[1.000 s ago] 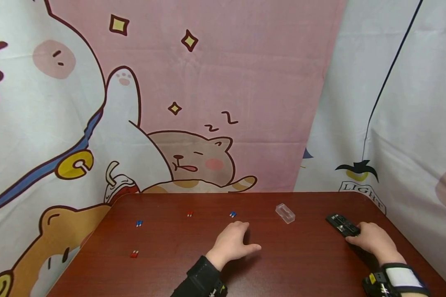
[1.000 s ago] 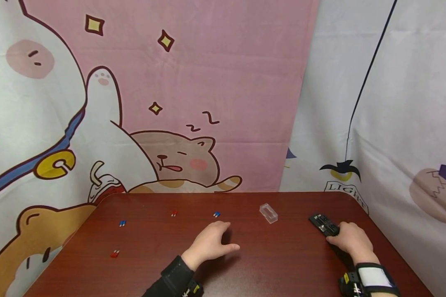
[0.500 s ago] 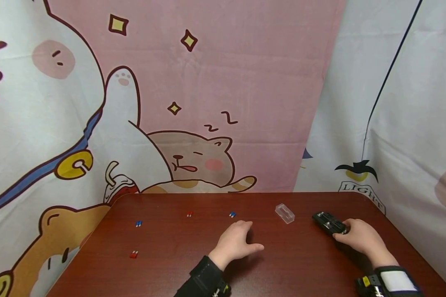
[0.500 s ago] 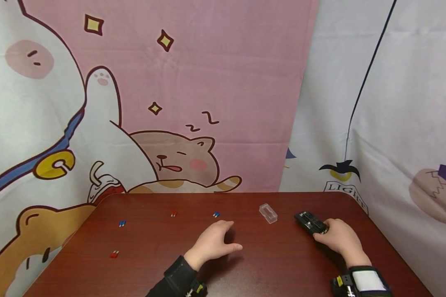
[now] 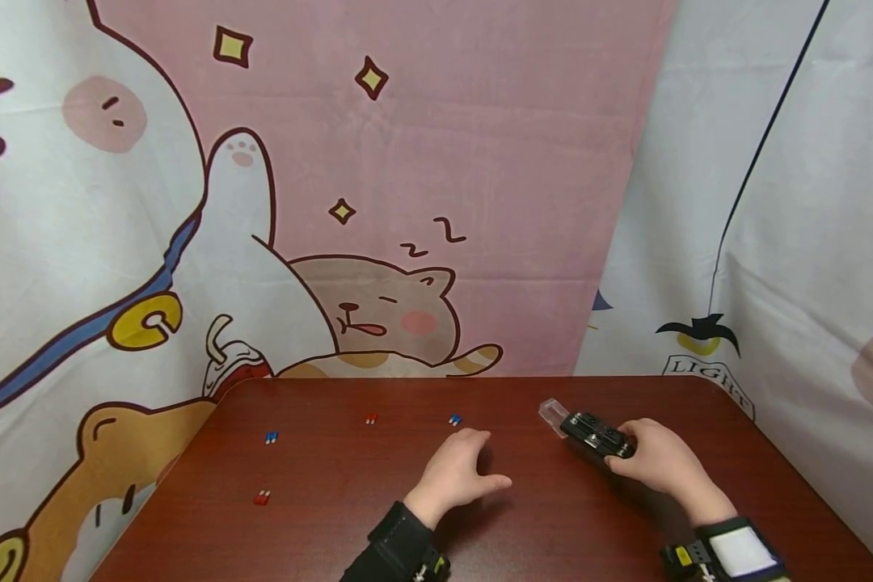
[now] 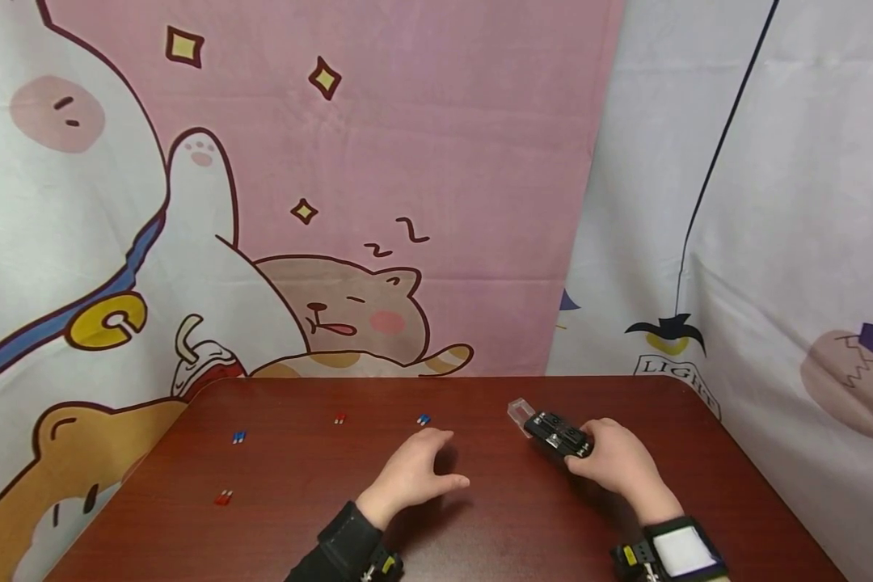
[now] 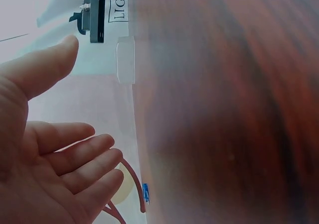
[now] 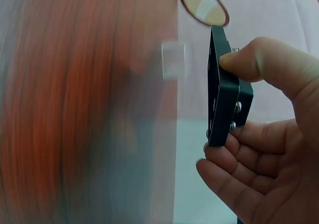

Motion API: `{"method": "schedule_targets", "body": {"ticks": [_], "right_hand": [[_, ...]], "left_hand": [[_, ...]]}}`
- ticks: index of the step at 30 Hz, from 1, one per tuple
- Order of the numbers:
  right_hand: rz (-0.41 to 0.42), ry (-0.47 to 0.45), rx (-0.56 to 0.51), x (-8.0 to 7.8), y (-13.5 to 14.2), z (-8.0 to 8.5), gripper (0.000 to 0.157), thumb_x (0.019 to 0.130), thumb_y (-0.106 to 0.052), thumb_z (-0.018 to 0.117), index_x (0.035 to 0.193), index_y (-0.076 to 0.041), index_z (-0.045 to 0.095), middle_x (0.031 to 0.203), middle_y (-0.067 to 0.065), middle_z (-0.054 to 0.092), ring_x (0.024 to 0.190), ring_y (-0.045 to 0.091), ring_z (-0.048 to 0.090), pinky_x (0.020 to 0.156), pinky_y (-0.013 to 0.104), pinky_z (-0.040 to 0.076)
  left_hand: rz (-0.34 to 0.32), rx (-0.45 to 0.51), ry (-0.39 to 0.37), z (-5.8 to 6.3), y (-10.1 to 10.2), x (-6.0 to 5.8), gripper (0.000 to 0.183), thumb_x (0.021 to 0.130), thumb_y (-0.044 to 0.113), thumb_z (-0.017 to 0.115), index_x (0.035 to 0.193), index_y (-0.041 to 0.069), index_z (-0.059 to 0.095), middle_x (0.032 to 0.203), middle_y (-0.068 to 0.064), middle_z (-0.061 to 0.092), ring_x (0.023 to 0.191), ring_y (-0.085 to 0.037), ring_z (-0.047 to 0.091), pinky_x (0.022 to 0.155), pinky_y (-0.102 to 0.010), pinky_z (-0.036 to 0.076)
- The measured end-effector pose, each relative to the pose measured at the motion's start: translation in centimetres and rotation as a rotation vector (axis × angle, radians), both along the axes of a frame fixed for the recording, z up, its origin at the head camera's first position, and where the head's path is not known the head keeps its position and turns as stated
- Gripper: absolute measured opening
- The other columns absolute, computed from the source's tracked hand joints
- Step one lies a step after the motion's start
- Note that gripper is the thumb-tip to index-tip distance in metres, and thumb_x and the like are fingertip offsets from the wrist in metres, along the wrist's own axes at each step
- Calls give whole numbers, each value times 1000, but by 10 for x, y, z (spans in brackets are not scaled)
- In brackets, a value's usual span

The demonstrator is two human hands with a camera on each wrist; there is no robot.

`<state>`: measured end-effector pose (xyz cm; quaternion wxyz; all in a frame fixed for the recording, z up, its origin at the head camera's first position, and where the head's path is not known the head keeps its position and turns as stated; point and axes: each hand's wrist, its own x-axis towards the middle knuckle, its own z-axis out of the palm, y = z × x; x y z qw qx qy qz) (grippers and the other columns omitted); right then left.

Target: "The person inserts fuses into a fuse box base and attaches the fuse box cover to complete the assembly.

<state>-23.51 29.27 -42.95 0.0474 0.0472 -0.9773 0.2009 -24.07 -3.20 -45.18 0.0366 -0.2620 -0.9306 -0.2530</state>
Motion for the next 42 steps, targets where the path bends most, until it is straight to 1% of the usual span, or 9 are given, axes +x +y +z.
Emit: {"method": "schedule_targets", "body": {"ticks": [7, 11, 15, 19, 22, 27, 32, 37, 42], "right_hand": [[89, 53, 4, 4, -36, 0, 54, 67, -32, 88, 103, 2, 68, 92, 7, 63, 76, 17, 56, 68, 40, 50], [136, 81, 19, 7, -54, -1, 51, 65, -31, 88, 102, -1, 69, 91, 4, 62, 75, 14, 55, 68, 38, 50], [173, 85, 10, 9, -69, 0, 45, 65, -29, 89, 98, -6, 70, 89, 1, 61, 74, 12, 53, 68, 37, 49], [215, 71, -15, 11, -82, 0, 41, 64, -28, 89, 95, -10, 70, 86, -4, 60, 72, 10, 52, 68, 35, 48], [254, 80, -10, 12, -89, -1, 40, 62, -28, 88, 94, -12, 69, 83, -7, 59, 71, 8, 51, 67, 34, 47], [342, 100, -11, 12, -98, -3, 41, 63, -30, 88, 95, -12, 70, 84, -9, 58, 70, 6, 51, 66, 31, 47], [418, 114, -17, 11, -104, -5, 41, 63, -31, 88, 95, -12, 70, 85, -10, 56, 71, 4, 50, 65, 29, 47], [464, 139, -16, 8, -109, -7, 40, 63, -29, 88, 94, -13, 69, 86, -10, 56, 71, 3, 50, 64, 28, 46], [483, 123, -28, 3, -116, -11, 38, 65, -28, 87, 95, -14, 69, 87, -11, 57, 74, 3, 50, 66, 27, 46]], "left_hand": [[10, 41, -14, 0, -1, -1, 72, 78, 44, 82, 130, -1, 60, 128, -15, 61, 119, -29, 56, 99, -44, 44], [8, 50, -15, -1, -2, -2, 72, 78, 42, 83, 130, -1, 60, 128, -14, 60, 120, -28, 56, 100, -44, 44], [-13, 57, -7, -1, -4, -3, 71, 77, 39, 85, 130, -1, 60, 129, -13, 60, 120, -27, 55, 100, -43, 44], [-37, 37, 17, -2, -7, -3, 69, 77, 37, 86, 130, 1, 60, 130, -11, 60, 120, -24, 55, 100, -40, 44], [-53, 17, 30, -2, -8, -2, 66, 77, 35, 86, 130, 4, 61, 129, -8, 60, 119, -21, 55, 100, -37, 44], [-86, 12, 32, -3, -11, -2, 60, 77, 30, 86, 127, 5, 64, 123, -5, 63, 114, -18, 57, 98, -34, 45], [-116, 23, 29, -3, -16, -4, 51, 75, 25, 87, 118, 7, 68, 109, 0, 65, 101, -12, 59, 91, -30, 47], [-106, 25, 10, -4, -21, -5, 47, 72, 26, 89, 111, 8, 70, 101, 2, 64, 93, -9, 58, 86, -29, 48], [-81, 23, -13, -4, -28, -6, 47, 70, 25, 90, 108, 6, 71, 96, 2, 61, 88, -9, 56, 83, -28, 48]]}}
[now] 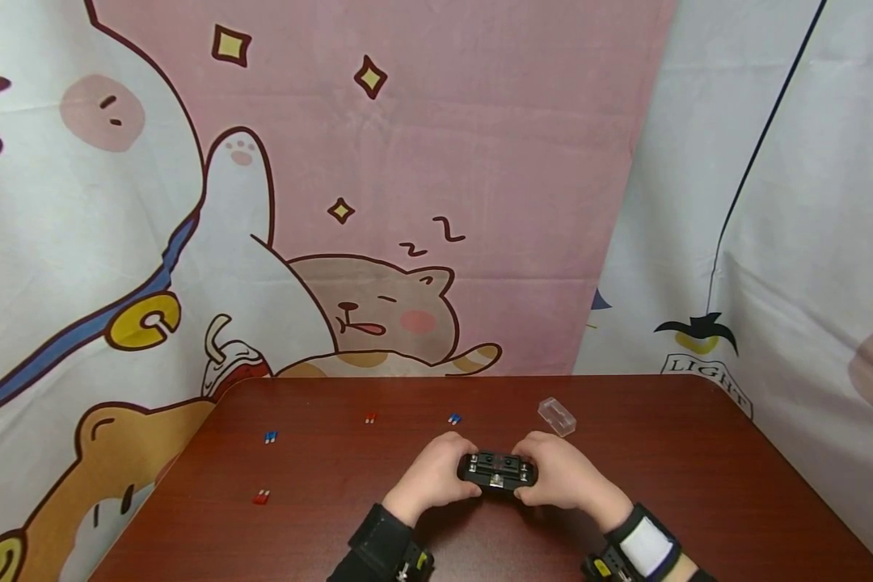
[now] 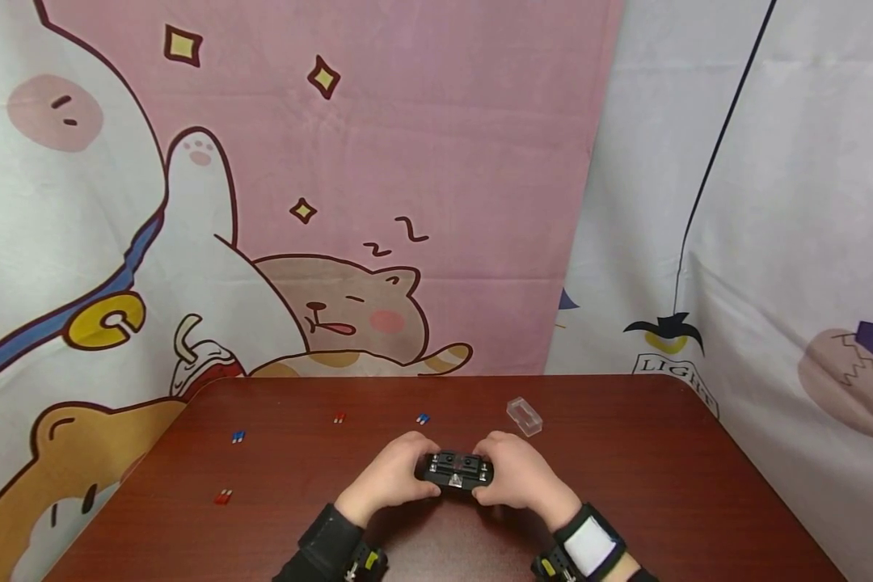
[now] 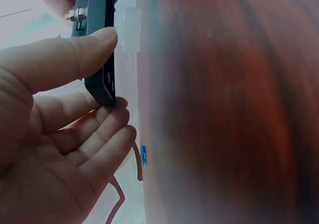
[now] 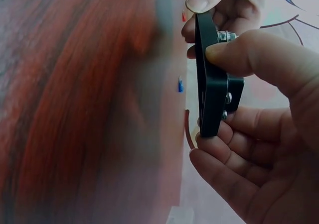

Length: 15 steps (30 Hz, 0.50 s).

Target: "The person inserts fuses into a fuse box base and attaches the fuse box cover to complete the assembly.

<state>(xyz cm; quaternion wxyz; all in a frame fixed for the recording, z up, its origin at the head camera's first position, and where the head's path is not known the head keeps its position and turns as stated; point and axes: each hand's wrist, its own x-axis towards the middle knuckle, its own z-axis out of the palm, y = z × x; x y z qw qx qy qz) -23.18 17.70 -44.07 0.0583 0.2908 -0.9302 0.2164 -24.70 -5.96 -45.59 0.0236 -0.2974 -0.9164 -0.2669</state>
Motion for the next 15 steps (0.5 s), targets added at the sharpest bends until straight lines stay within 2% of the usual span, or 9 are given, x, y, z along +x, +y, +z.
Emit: {"method": "schedule_targets", "body": {"ticks": [7, 15], "right_hand": [[27, 8, -8, -9, -9, -4, 38, 65, -27, 87, 94, -13, 69, 85, -11, 56, 74, 4, 50, 67, 26, 45], [58, -24, 2, -17, -19, -7, 37, 65, -26, 87, 95, -12, 70, 87, -8, 57, 75, 6, 50, 67, 27, 45]], "left_hand": [[19, 0, -7, 1, -9, -1, 45, 67, 22, 90, 104, 5, 72, 94, -1, 60, 82, -10, 54, 79, -28, 48], [58, -24, -1, 1, -15, -3, 42, 65, 21, 91, 99, 5, 73, 91, 0, 59, 79, -10, 53, 76, -28, 47]]}}
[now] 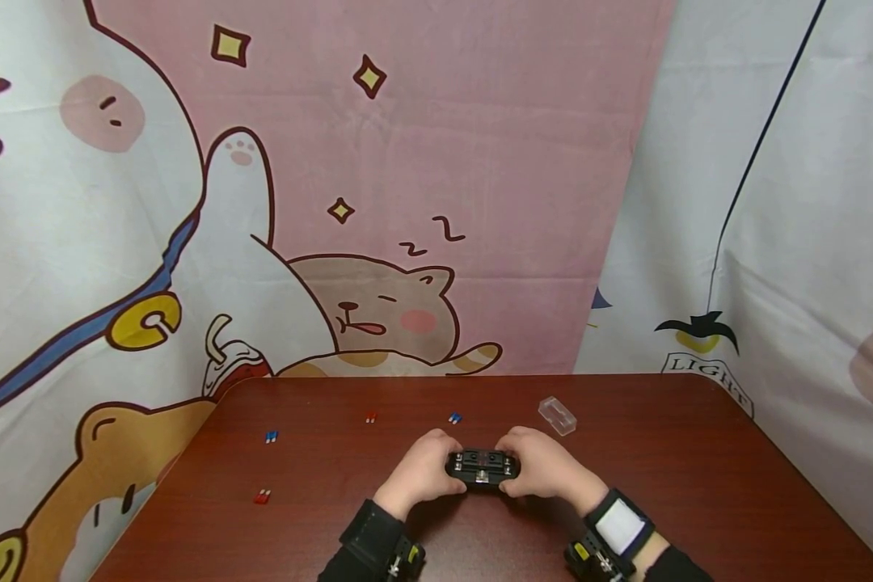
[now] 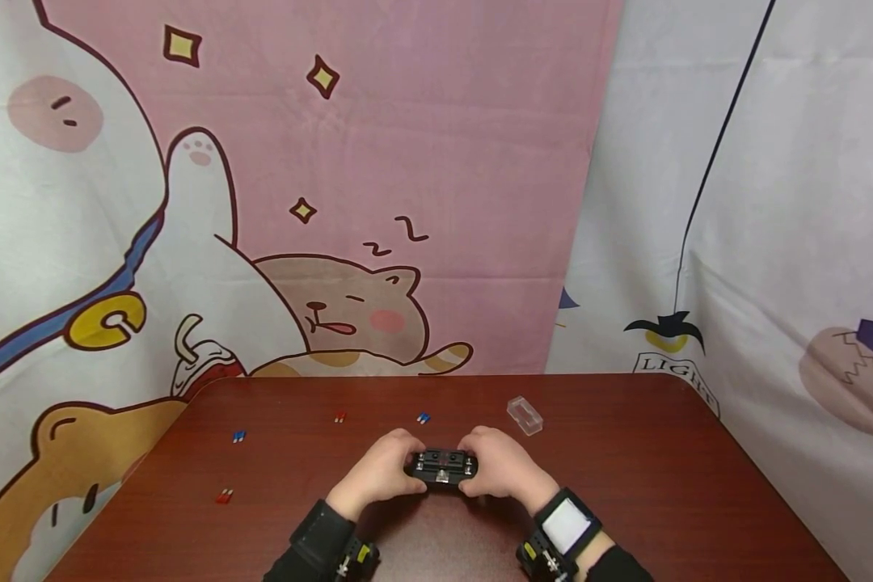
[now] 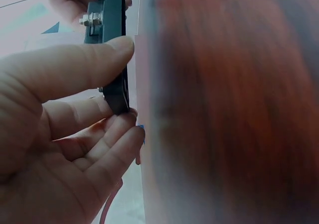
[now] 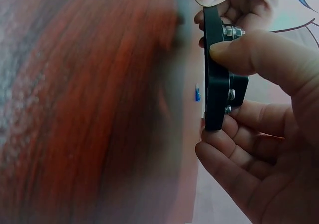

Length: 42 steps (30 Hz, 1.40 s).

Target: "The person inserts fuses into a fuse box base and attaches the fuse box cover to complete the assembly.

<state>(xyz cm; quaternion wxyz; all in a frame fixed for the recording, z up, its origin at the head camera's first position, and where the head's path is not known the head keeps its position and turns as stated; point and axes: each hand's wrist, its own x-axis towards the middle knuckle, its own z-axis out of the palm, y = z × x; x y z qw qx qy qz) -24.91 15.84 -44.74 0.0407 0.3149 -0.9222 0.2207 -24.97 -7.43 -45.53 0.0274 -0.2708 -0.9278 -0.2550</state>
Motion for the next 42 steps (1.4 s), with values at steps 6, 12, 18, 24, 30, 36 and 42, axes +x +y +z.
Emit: {"method": "schedule_targets", "body": {"ticks": [6, 12, 18, 24, 30, 36, 42], "right_hand": [[-17, -25, 22, -4, -6, -2, 37, 65, -26, 87, 95, -13, 70, 87, -8, 58, 74, 6, 50, 68, 28, 45], [-24, -71, 33, -7, -10, -3, 36, 65, -25, 87, 96, -13, 71, 87, -8, 57, 74, 7, 51, 69, 30, 46], [-24, -98, 38, -10, -11, -4, 36, 66, -24, 87, 96, -13, 71, 87, -7, 57, 75, 8, 51, 70, 31, 46], [-16, -82, 50, -14, -11, -6, 35, 66, -24, 87, 95, -14, 72, 87, -9, 58, 76, 7, 51, 72, 30, 46], [1, -68, 54, -15, -12, -7, 36, 65, -22, 88, 95, -12, 71, 87, -8, 58, 76, 7, 51, 71, 30, 47], [2, -60, 58, -15, -12, -8, 37, 64, -22, 89, 95, -12, 71, 87, -7, 58, 76, 8, 50, 72, 30, 46], [3, -74, 46, -14, -12, -6, 37, 64, -20, 90, 95, -12, 70, 88, -6, 58, 78, 9, 51, 73, 32, 47]], "left_hand": [[4, -31, 2, 0, -3, -2, 40, 65, 19, 90, 97, 4, 72, 90, 0, 59, 79, -11, 53, 76, -28, 47], [14, -62, -14, -1, -3, -4, 40, 64, 21, 91, 95, 4, 72, 88, 0, 58, 78, -11, 52, 75, -29, 47], [23, -70, -19, 0, -2, -5, 38, 63, 22, 92, 92, 5, 73, 85, 1, 57, 76, -11, 51, 74, -29, 47], [31, -88, 5, 0, -1, -6, 38, 62, 22, 92, 90, 5, 73, 85, 0, 57, 75, -11, 51, 73, -29, 47], [47, -109, 12, 1, -1, -4, 39, 60, 22, 94, 89, 6, 72, 83, 2, 54, 73, -11, 50, 71, -29, 47], [53, -125, 22, 2, -1, -2, 40, 59, 20, 95, 88, 7, 71, 81, 3, 53, 73, -11, 49, 70, -29, 46], [68, -132, 3, 2, 0, -4, 40, 61, 22, 95, 88, 7, 71, 81, 4, 52, 72, -11, 48, 70, -29, 46]]}}
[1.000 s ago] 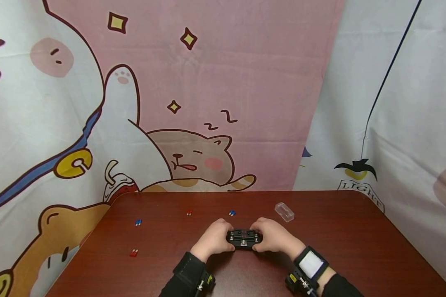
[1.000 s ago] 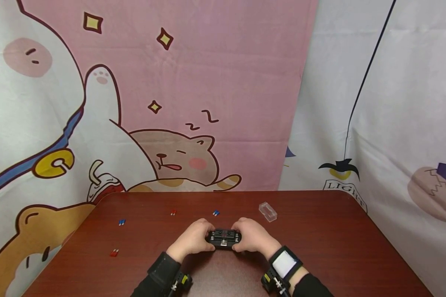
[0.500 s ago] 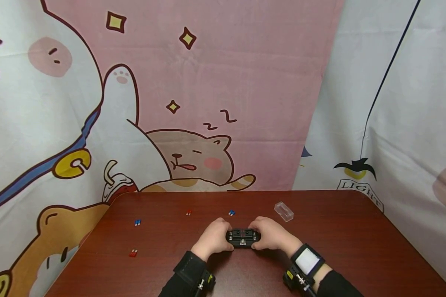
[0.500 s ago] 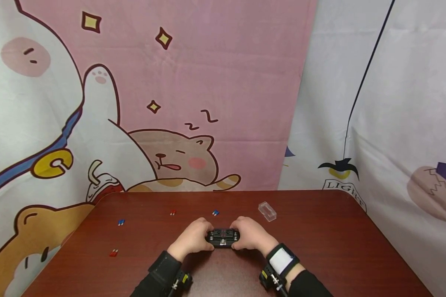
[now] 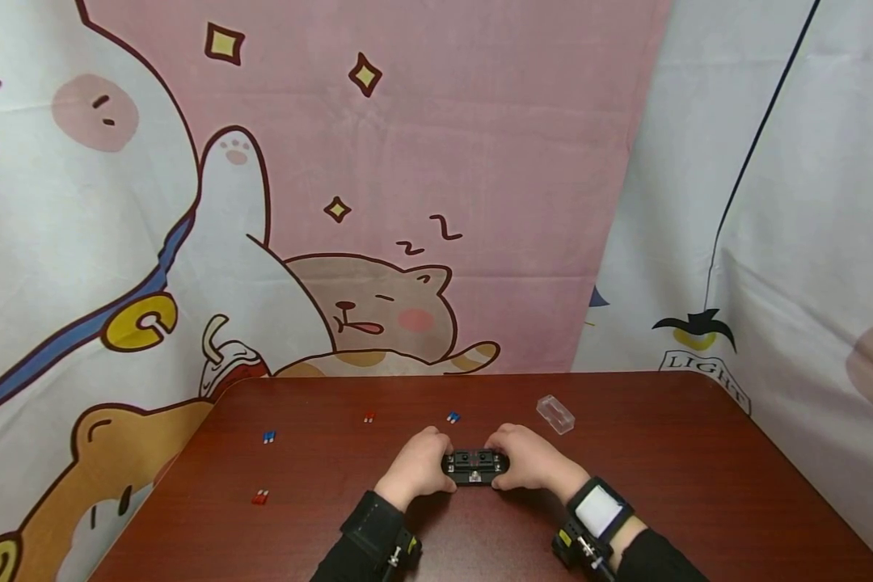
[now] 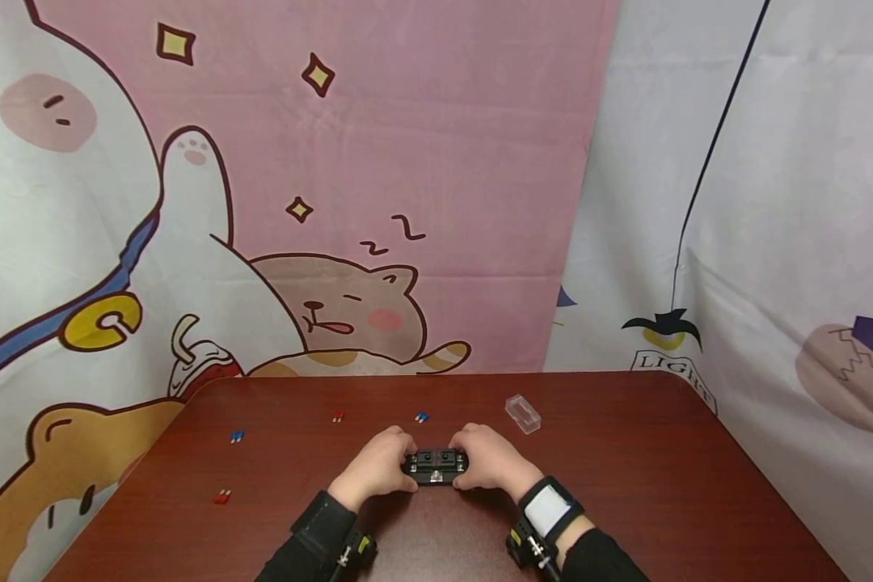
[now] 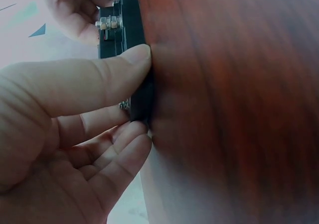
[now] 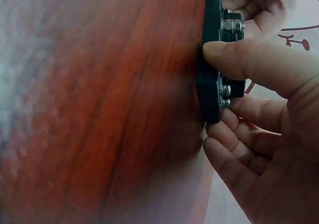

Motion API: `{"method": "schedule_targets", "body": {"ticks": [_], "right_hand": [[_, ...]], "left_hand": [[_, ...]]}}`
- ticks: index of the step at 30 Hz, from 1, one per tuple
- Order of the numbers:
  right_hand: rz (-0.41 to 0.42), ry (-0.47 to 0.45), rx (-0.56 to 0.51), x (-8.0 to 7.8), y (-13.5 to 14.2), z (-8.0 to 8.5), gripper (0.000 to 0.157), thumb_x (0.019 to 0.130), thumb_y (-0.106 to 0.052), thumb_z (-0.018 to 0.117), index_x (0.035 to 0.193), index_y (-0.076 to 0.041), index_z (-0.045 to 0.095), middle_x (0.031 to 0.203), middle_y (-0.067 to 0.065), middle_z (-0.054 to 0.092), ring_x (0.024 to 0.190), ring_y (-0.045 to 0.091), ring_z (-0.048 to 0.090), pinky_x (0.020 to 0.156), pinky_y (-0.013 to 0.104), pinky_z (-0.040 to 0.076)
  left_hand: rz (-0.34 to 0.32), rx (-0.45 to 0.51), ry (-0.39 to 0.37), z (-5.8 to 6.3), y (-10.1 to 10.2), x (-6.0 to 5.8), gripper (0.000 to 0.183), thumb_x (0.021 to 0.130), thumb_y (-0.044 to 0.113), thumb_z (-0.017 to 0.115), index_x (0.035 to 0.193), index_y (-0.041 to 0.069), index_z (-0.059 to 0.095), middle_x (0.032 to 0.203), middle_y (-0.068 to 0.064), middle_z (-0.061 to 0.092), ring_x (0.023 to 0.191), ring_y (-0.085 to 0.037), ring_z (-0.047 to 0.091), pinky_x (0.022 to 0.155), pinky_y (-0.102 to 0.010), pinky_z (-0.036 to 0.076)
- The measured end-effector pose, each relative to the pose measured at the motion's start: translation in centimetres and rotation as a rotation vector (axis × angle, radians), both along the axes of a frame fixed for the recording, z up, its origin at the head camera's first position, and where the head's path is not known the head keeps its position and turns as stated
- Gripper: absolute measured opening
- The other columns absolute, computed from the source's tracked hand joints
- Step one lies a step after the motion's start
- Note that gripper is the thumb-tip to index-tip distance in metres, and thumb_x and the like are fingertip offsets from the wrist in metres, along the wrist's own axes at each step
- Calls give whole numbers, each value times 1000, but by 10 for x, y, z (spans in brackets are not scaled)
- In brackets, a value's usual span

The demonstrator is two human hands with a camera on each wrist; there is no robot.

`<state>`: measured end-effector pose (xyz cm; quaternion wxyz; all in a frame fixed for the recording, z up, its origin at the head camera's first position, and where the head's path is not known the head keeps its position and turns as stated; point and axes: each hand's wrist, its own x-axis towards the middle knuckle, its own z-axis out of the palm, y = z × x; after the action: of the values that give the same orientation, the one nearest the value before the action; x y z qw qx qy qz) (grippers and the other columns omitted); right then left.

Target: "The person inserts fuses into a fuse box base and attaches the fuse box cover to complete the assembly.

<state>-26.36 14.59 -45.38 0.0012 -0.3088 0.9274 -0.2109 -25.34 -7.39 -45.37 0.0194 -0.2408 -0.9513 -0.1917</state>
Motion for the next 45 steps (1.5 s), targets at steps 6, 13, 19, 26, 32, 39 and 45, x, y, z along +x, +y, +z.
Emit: {"method": "schedule_targets", "body": {"ticks": [6, 13, 19, 26, 32, 39, 45], "right_hand": [[0, -36, -13, -1, 2, 0, 38, 65, -20, 90, 96, -12, 70, 89, -6, 57, 81, 11, 50, 75, 33, 46], [10, -56, -38, -3, 4, -3, 38, 66, -20, 90, 97, -11, 70, 91, -5, 57, 82, 11, 52, 75, 33, 47], [2, -71, -58, -5, 6, -6, 38, 66, -21, 90, 96, -11, 70, 90, -6, 57, 82, 12, 53, 75, 33, 47], [2, -69, -68, -3, 7, -5, 37, 66, -20, 90, 95, -12, 69, 89, -6, 57, 82, 12, 52, 75, 33, 46], [2, -69, -68, -2, 4, -3, 37, 67, -20, 90, 96, -11, 69, 90, -5, 58, 82, 13, 53, 75, 33, 46], [-5, -83, -70, -2, 4, -3, 38, 68, -20, 90, 97, -11, 69, 91, -4, 58, 83, 14, 54, 76, 34, 48], [1, -69, -67, -2, 5, -4, 37, 68, -19, 90, 97, -11, 69, 90, -5, 58, 82, 13, 53, 75, 34, 47]], "left_hand": [[8, 11, -6, -1, 1, -1, 39, 61, 22, 95, 87, 6, 71, 81, 3, 52, 71, -11, 48, 69, -29, 46], [13, 6, -10, -1, 1, 0, 41, 60, 23, 95, 89, 6, 71, 83, 2, 53, 73, -12, 49, 71, -30, 47], [-13, 15, -38, 2, 0, -1, 41, 61, 23, 95, 90, 6, 71, 83, 2, 54, 72, -11, 48, 69, -29, 46], [-75, 30, -93, 10, -4, -9, 38, 67, 25, 91, 92, 5, 71, 80, 1, 59, 71, -10, 47, 68, -29, 45], [-69, 49, -113, 17, -4, -14, 33, 75, 22, 86, 97, 3, 70, 82, -1, 63, 72, -12, 52, 69, -32, 48], [-29, 45, -84, 24, 0, -21, 28, 81, 20, 82, 100, 3, 69, 88, -4, 65, 79, -17, 60, 73, -36, 52], [11, 35, -25, 27, 3, -31, 25, 83, 18, 80, 101, 3, 70, 89, -6, 64, 80, -20, 61, 72, -37, 51]]}}
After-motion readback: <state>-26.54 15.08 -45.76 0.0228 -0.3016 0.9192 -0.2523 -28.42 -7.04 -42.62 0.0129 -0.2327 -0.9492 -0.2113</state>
